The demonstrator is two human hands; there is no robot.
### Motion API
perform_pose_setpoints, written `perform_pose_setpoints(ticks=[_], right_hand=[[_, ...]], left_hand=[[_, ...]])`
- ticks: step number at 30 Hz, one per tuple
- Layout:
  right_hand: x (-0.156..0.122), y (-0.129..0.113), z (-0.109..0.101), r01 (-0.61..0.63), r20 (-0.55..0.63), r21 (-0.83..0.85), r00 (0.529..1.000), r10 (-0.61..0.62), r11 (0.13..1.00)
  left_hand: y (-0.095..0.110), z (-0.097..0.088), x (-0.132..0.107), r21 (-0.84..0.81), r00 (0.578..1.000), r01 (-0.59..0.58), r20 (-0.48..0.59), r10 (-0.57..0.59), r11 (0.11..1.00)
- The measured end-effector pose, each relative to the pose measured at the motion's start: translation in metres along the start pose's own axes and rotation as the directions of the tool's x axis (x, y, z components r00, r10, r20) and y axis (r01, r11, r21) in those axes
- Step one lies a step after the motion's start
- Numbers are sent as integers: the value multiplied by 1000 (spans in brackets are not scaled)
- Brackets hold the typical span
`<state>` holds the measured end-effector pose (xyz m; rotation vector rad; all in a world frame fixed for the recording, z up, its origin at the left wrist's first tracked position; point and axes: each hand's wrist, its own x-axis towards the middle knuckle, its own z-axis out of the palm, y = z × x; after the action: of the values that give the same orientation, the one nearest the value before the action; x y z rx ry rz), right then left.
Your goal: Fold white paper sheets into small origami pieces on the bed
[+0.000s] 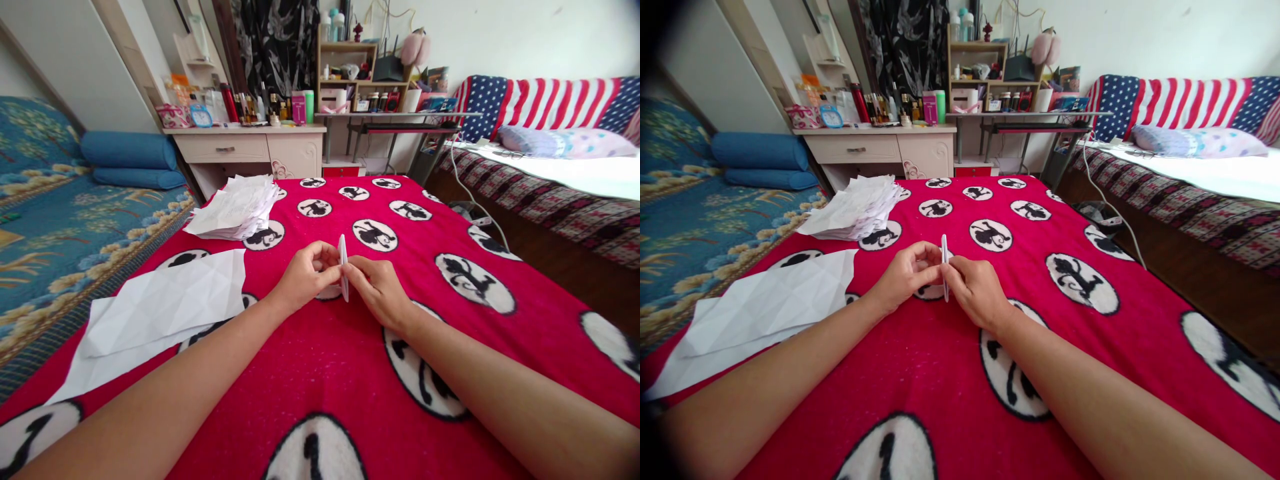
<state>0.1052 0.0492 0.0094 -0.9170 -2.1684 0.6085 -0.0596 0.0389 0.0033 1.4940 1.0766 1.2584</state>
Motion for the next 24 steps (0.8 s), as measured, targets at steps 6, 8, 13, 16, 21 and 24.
perform_pose_setpoints(ticks=[6, 8, 13, 16, 21, 24], right_hand=[[2, 2, 7, -29, -52, -173, 998, 20, 985], [2, 3, 10, -40, -72, -222, 997, 24, 974], [4, 5, 9, -91, -172, -262, 984, 46, 961], [4, 6, 8, -132, -196, -228, 977, 87, 965], [4, 6, 6, -195, -160, -64, 970, 183, 979], [7, 8, 3, -322, -34, 212, 941, 336, 923]], left_hand=[[-1, 2, 0, 276, 992, -62, -89, 89, 959], [0, 3, 0, 448, 980, -92, -116, 160, 889], [4, 0, -1, 721, 942, -139, -116, 315, 679], [3, -3, 1, 735, 938, -118, -139, 319, 668], [0, -6, 4, 550, 973, -104, -117, 200, 829], [0, -6, 6, 320, 991, -35, -110, 74, 947]])
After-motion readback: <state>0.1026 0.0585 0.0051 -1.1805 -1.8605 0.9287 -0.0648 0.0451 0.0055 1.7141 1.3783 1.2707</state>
